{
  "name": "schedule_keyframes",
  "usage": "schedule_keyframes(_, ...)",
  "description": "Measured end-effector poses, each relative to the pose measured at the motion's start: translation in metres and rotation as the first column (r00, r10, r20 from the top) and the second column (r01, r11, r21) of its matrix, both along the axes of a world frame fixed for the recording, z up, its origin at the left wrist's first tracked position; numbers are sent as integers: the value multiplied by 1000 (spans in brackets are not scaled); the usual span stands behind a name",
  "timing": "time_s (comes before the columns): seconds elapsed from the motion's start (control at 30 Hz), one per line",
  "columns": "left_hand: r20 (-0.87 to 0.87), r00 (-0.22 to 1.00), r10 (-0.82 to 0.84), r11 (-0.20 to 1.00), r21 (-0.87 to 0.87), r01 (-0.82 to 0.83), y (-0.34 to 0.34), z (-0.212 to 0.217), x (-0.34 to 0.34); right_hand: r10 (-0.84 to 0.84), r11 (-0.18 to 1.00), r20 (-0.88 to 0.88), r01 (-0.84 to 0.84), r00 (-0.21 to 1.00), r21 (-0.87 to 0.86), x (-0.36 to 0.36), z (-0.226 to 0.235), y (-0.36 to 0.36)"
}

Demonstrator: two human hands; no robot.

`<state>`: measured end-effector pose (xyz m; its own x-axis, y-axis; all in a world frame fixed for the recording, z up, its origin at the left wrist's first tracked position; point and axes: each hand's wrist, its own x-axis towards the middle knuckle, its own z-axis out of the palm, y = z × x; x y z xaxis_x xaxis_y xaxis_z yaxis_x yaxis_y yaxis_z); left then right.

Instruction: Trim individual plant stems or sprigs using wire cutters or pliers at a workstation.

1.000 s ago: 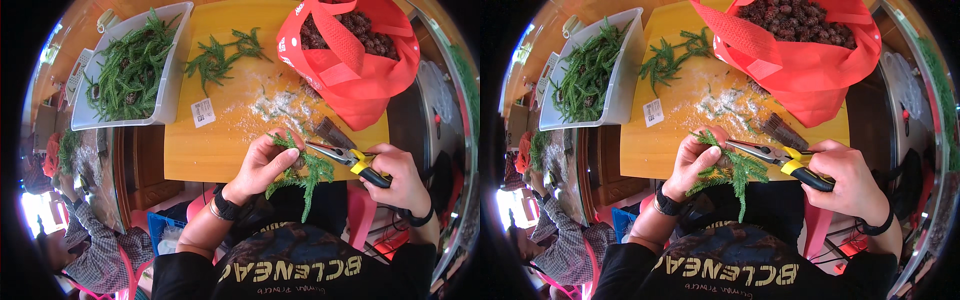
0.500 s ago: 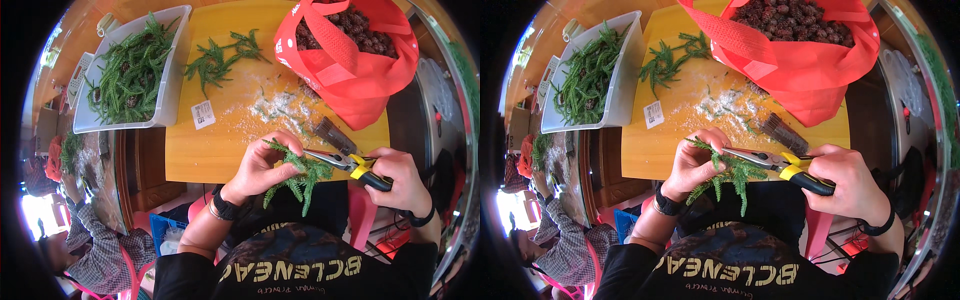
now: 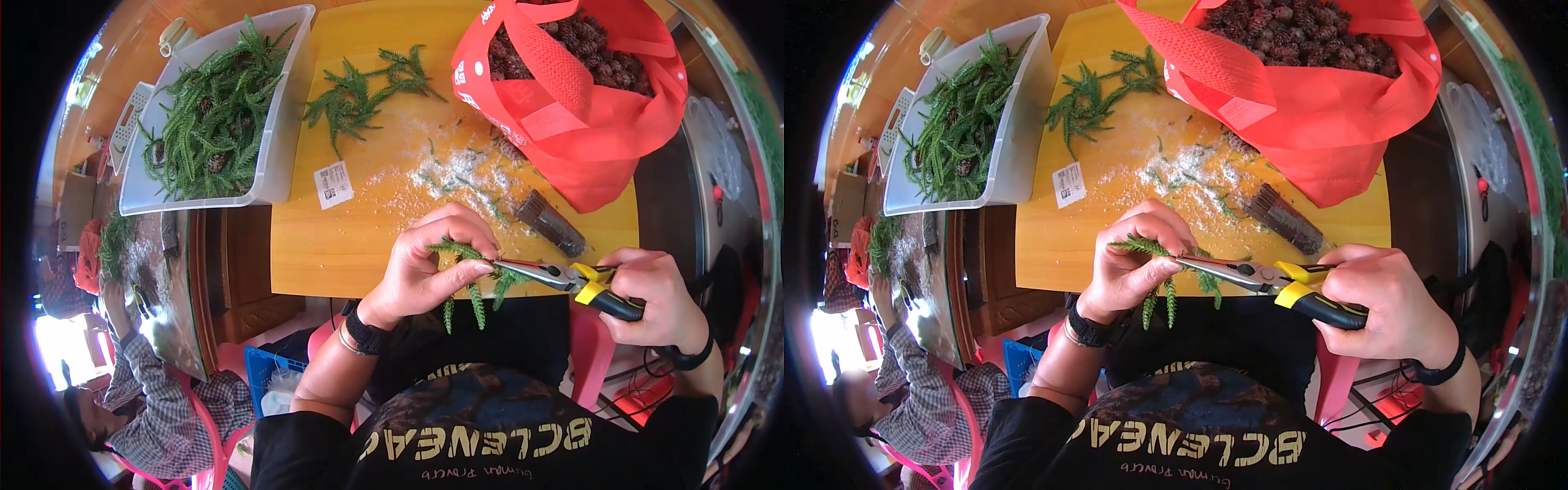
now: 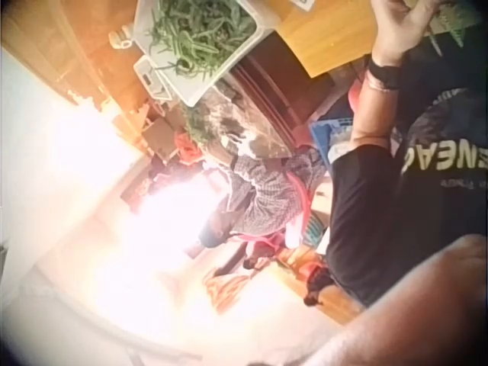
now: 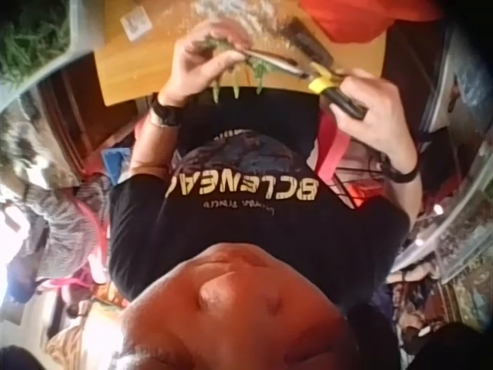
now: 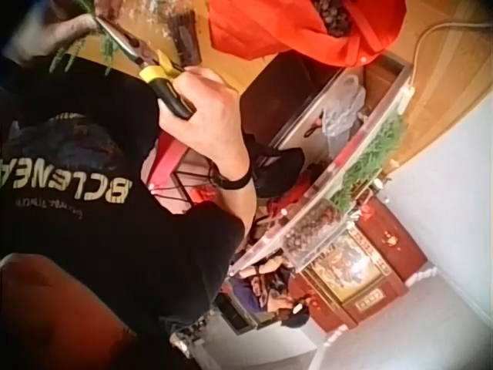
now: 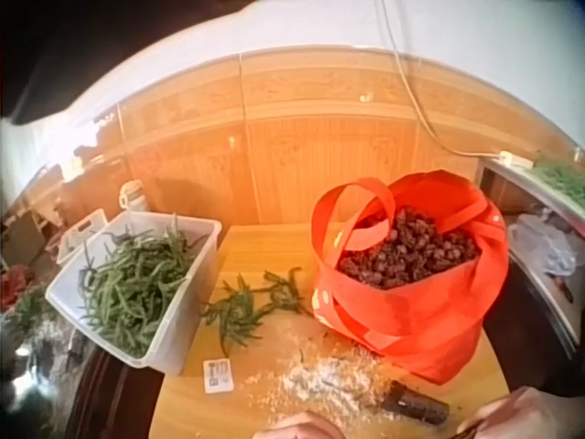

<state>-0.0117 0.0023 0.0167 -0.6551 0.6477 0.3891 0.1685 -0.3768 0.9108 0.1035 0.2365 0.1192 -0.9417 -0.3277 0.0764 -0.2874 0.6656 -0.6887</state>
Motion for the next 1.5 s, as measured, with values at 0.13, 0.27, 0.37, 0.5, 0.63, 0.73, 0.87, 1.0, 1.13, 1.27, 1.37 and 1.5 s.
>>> schedule_keyframes(0.13, -73, 997, 15, 1000, 1, -15, -1, 2, -1, 44, 998, 155, -35, 987, -61, -3, 5, 5)
schedule_keyframes(0.27, -157, 987, 41, 999, -1, -42, -1, 7, 0, 104, 994, 320, -89, 942, -60, -7, 10, 16)
schedule_keyframes(0.37, -160, 986, 52, 999, 11, -51, -1, 12, 3, 147, 979, 573, -38, 806, -198, -14, 15, 19)
schedule_keyframes(0.5, -180, 983, 46, 999, 29, -42, -2, 14, 4, 310, 930, 722, -38, 618, -367, -18, 4, 29)
schedule_keyframes(0.63, -169, 985, 23, 998, 58, -14, -1, 14, 7, 463, 821, 777, 123, 428, -557, -23, 0, 30)
schedule_keyframes(0.73, -148, 989, -3, 997, 75, 15, 0, 18, 8, 574, 716, 758, 259, 310, -648, -18, -12, 34)
schedule_keyframes(0.87, -137, 990, -15, 997, 74, 25, -1, 18, 8, 598, 709, 769, 298, 226, -639, -16, -18, 37)
schedule_keyframes(1.0, -148, 989, 10, 998, 62, -1, -1, 16, 8, 552, 762, 788, 220, 271, -609, -18, -14, 37)
schedule_keyframes(1.13, -152, 988, -17, 996, 84, 30, -1, 20, 9, 622, 706, 740, 227, 255, -671, -13, -21, 35)
schedule_keyframes(1.27, -170, 985, -20, 996, 79, 33, 0, 21, 9, 675, 621, 715, 384, 181, -684, -6, -28, 30)
schedule_keyframes(1.37, -173, 985, -14, 996, 80, 28, -1, 22, 9, 778, 409, 584, 520, 230, -750, 1, -35, 22)
schedule_keyframes(1.5, -170, 985, -30, 996, 83, 45, -2, 25, 11, 832, 286, 522, 660, 188, -694, 12, -54, 24)
